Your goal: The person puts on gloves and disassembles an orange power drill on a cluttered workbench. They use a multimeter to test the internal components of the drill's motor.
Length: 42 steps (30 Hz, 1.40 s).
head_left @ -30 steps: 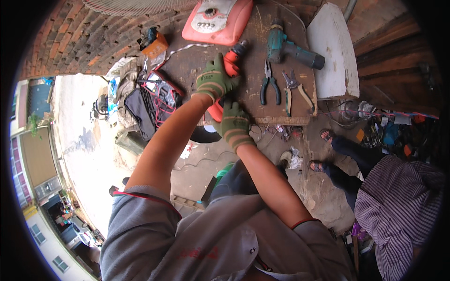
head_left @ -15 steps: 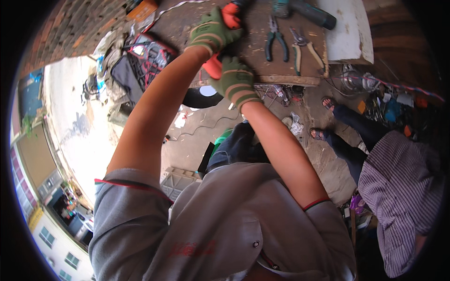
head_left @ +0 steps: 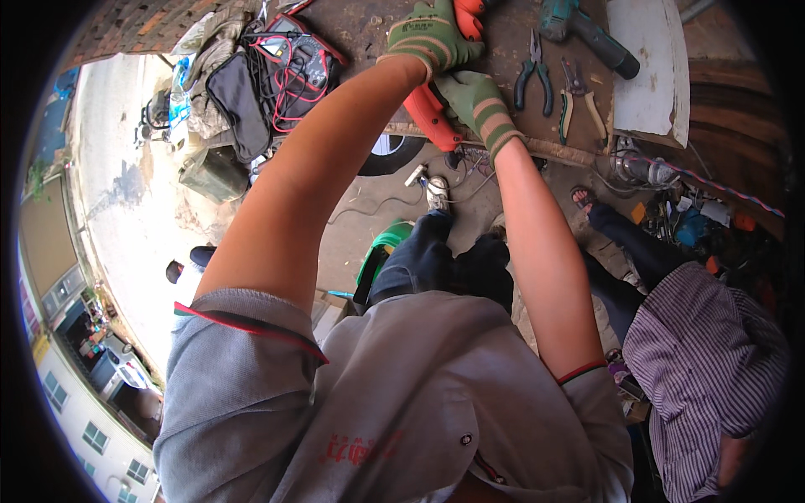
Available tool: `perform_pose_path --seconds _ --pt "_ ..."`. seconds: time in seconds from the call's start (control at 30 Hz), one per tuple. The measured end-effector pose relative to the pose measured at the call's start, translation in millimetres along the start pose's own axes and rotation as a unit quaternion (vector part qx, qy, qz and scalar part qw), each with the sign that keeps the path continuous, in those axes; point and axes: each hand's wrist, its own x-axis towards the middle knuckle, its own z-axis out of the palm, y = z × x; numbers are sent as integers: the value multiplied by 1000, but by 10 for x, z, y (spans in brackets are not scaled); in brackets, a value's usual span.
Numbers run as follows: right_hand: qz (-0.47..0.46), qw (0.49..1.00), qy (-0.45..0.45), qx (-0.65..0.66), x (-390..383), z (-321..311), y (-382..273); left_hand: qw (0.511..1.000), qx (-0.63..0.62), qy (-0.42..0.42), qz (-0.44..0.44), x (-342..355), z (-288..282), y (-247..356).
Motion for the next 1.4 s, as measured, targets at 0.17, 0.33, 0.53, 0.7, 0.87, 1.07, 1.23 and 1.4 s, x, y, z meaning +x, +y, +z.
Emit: perform_pose_path --seconds 0.17,0.33,0.53,0.7,0.87,1.07,1.23,1.4 --pt "92 990 -83 66 -165 -209 -366 1000 -17 -19 -5 -10 -41 2" --pt "127 983 -85 99 -141 -252 -368 1000 -15 -12 -10 -5 -48 19" --pt "140 982 -89 87 -35 -209 -316 1000 -4 -6 14 58 114 -100" --pt "6 1000 1 4 -358 -134 -5 999 30 11 18 98 207 -136" --pt "-60 913 123 -385 -774 309 -297 999 29 14 23 100 252 -160" --pt "-95 923 142 -344 -634 419 -127 999 22 12 23 97 205 -80" --pt "-104 935 144 -306 -709 377 -187 999 24 18 21 108 221 -99" --pt "-130 930 139 -315 -657 444 -90 1000 -5 -4 4 51 122 -77"
